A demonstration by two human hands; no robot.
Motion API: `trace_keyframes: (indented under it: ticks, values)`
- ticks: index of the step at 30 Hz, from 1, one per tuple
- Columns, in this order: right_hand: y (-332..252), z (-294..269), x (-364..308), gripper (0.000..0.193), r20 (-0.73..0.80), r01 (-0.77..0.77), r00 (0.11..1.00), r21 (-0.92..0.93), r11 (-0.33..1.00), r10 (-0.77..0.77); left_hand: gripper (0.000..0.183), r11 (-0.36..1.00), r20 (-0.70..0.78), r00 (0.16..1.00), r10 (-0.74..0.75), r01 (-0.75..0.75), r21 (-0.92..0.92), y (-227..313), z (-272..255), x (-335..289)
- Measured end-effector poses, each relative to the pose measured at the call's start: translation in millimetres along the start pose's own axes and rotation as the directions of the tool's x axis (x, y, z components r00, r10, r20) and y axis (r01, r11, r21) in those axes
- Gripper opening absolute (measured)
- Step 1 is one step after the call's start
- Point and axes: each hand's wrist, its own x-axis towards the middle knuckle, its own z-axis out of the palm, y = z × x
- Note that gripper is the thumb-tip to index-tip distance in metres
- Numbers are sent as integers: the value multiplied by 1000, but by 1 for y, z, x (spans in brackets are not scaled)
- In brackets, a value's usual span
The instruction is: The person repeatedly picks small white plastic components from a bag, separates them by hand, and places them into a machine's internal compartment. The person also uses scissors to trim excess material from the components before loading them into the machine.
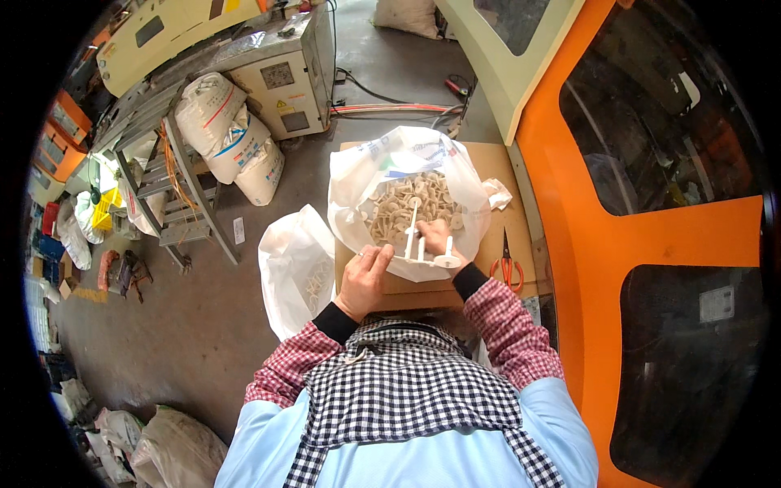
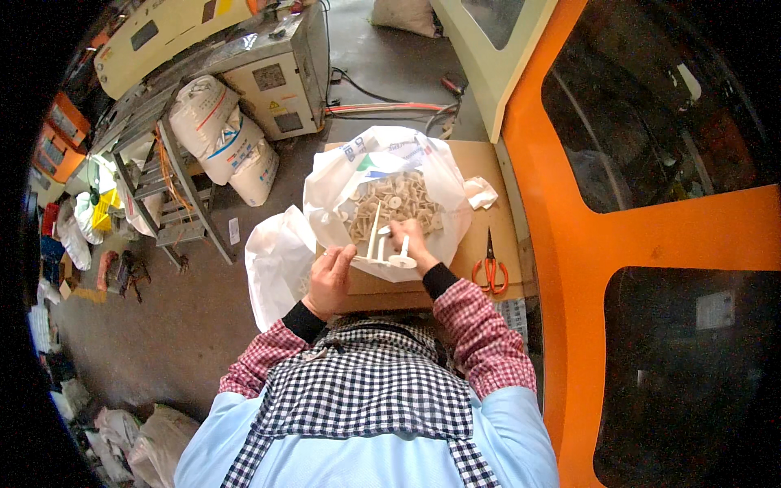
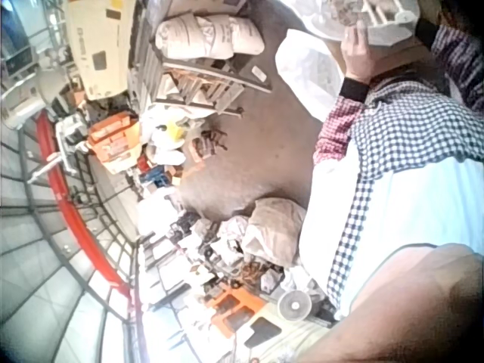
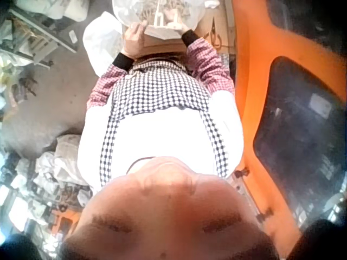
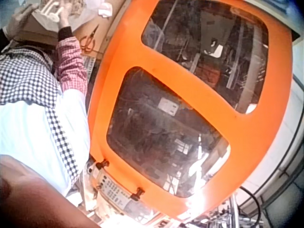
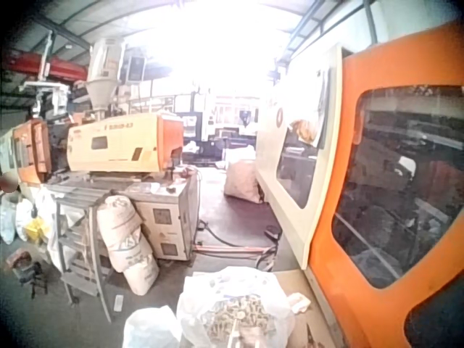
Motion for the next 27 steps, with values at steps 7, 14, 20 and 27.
trace_keyframes:
  ticks: [7,14,20,27]
  values:
    - [-75,-38,-19,40,-125,355,897,-366,860,-423,12,854,19,908,-418,400,-332,0,0,-4]
    - [-120,-28,-68,26,280,449,841,119,886,-463,9,844,79,907,-414,415,-339,0,0,-9]
    - [-114,-29,-76,22,139,588,808,-113,801,-573,14,835,149,895,-420,446,-324,-4,-2,-12]
    - [-100,7,-99,43,96,799,540,-372,473,-836,44,-117,800,454,-393,838,-533,-3,-5,-29]
